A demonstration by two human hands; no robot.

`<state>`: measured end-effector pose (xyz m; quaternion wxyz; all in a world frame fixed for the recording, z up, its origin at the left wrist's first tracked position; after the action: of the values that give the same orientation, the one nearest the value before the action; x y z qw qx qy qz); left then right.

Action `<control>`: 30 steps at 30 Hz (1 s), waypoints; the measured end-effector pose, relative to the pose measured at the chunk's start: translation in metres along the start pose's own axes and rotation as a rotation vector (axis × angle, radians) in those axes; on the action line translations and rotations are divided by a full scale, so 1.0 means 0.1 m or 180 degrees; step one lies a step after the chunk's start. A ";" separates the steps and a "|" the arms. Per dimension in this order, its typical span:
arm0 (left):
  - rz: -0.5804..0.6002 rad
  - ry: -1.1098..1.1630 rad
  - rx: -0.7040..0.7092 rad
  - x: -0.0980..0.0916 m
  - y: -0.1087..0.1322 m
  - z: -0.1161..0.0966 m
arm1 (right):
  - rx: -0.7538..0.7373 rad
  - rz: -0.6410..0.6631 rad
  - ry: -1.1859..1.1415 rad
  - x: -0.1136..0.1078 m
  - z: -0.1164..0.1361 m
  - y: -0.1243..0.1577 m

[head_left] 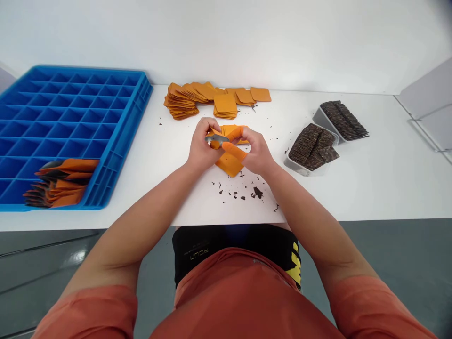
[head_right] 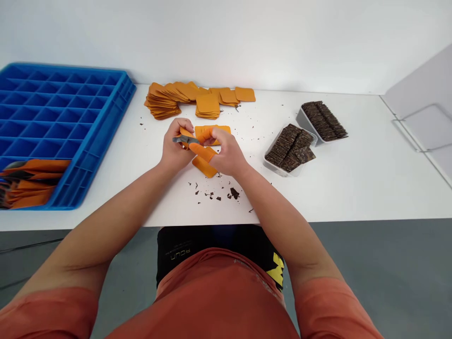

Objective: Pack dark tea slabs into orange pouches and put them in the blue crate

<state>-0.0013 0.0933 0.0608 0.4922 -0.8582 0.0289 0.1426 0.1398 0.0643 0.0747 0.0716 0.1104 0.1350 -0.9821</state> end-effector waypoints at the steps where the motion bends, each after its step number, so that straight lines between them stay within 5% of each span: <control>1: 0.0040 -0.0108 0.0116 -0.02 -0.02 -0.02 | 0.0030 -0.0038 -0.0035 -0.01 -0.02 0.00; 7: 0.0269 -0.0336 0.0556 0.02 -0.06 -0.16 | 0.0560 -0.0177 0.0158 -0.02 -0.24 -0.04; 15: 0.1032 -0.0018 0.0757 0.35 0.01 -0.47 | 0.0980 -0.0215 0.1021 -0.07 -0.28 -0.03; 24: 0.1445 -0.0524 0.0261 0.44 0.08 -0.23 | 0.1188 0.0115 0.1665 -0.08 -0.28 -0.07; 30: 0.1262 -0.0628 0.0099 0.35 0.03 -0.14 | 0.0462 0.0098 0.1451 -0.06 -0.05 0.05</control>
<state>0.0347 0.0829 0.0548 0.4681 -0.8100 0.1509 0.3195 0.1475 0.0613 0.0698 0.0461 0.3362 0.0750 -0.9377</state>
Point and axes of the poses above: each hand's wrist, its own y-axis away from the middle knuckle, its own x-axis out of the palm, z = x × y, the point moved 10 cm from there along -y, towards the middle knuckle, and after that the axes turned 12 degrees about x, right-handed, at the moved point
